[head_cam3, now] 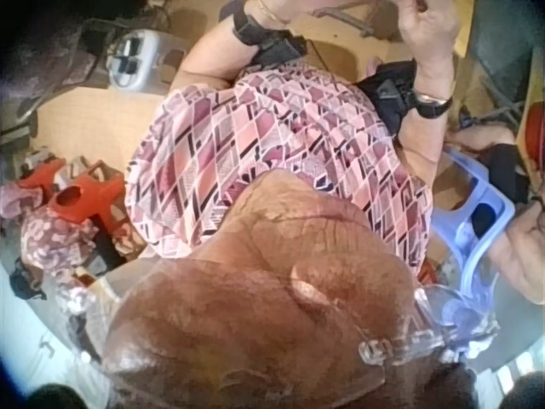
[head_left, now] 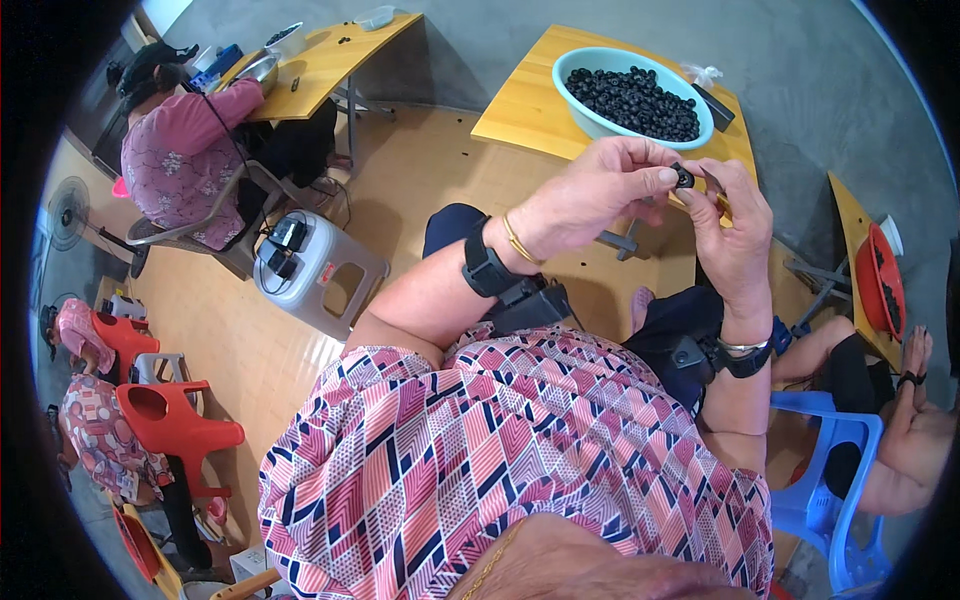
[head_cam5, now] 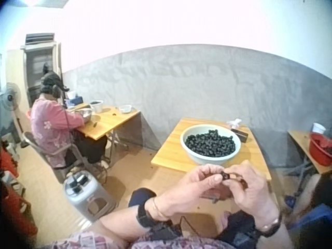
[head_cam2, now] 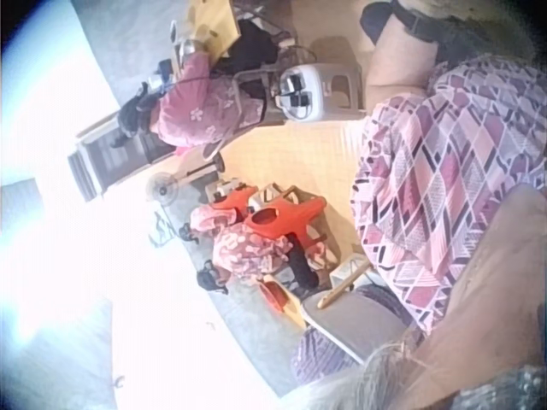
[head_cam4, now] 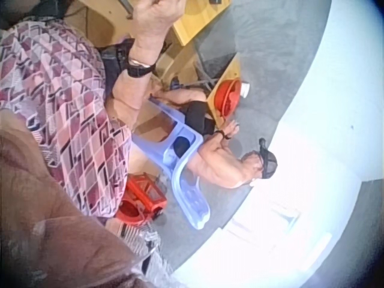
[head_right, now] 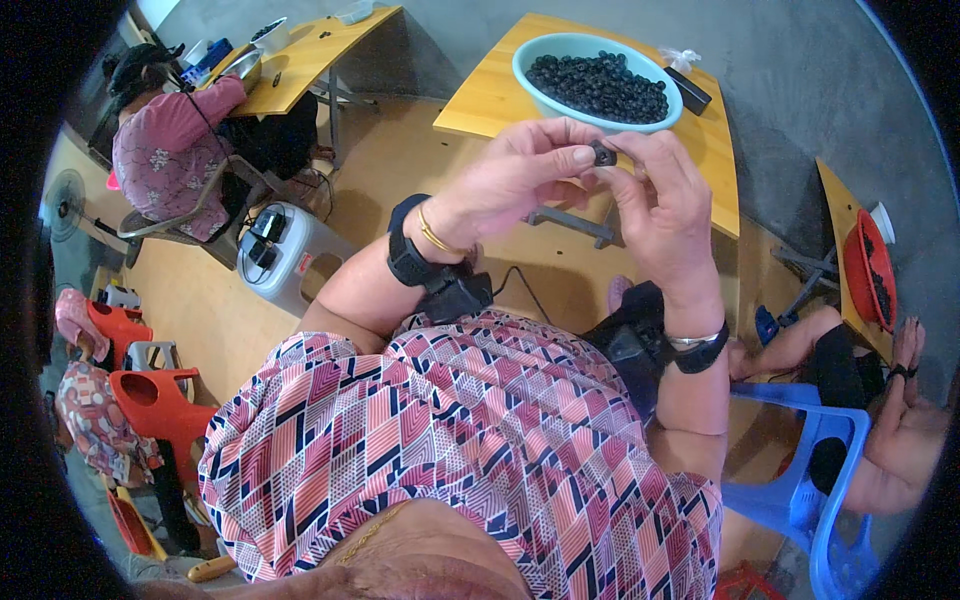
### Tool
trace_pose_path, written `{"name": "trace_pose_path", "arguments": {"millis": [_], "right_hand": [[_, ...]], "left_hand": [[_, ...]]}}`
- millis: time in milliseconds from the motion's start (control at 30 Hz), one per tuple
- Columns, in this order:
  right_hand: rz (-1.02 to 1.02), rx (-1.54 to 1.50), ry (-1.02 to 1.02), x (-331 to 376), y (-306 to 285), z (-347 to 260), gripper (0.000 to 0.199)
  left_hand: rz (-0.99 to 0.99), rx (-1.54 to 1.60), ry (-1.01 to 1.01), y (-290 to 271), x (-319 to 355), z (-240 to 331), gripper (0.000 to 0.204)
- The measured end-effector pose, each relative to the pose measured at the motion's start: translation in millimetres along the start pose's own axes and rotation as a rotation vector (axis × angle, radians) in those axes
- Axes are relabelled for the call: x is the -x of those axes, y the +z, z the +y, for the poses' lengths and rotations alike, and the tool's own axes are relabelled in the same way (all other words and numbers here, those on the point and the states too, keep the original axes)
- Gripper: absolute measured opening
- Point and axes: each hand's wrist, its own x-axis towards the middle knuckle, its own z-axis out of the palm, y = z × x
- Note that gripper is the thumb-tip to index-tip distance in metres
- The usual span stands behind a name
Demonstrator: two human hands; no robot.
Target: Inspecting and cleaning small black plastic or rubber components using a hand tool in a manufacturing setting.
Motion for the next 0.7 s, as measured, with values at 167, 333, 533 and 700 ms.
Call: {"name": "trace_pose_path", "arguments": {"millis": [167,333,533,700], "right_hand": [[-0.105,-0.012,-0.068,-4.4,-6.8,-0.2,0.022],[-0.074,-0.015,-0.054,-2.1,-1.2,-3.0,0.020],[0.067,-0.041,-0.099,2.1,8.9,-1.4,0.017],[0.177,-0.006,-0.104,4.6,15.7,0.7,0.016]], "left_hand": [[-0.022,-0.354,-0.128,-5.0,-3.2,17.7,0.017],[0.000,-0.249,-0.051,-2.5,-3.1,11.8,0.016],[0.047,0.049,0.034,-0.2,-0.8,-5.7,0.016],[0.055,0.203,0.068,4.4,0.4,-10.0,0.018]]}}
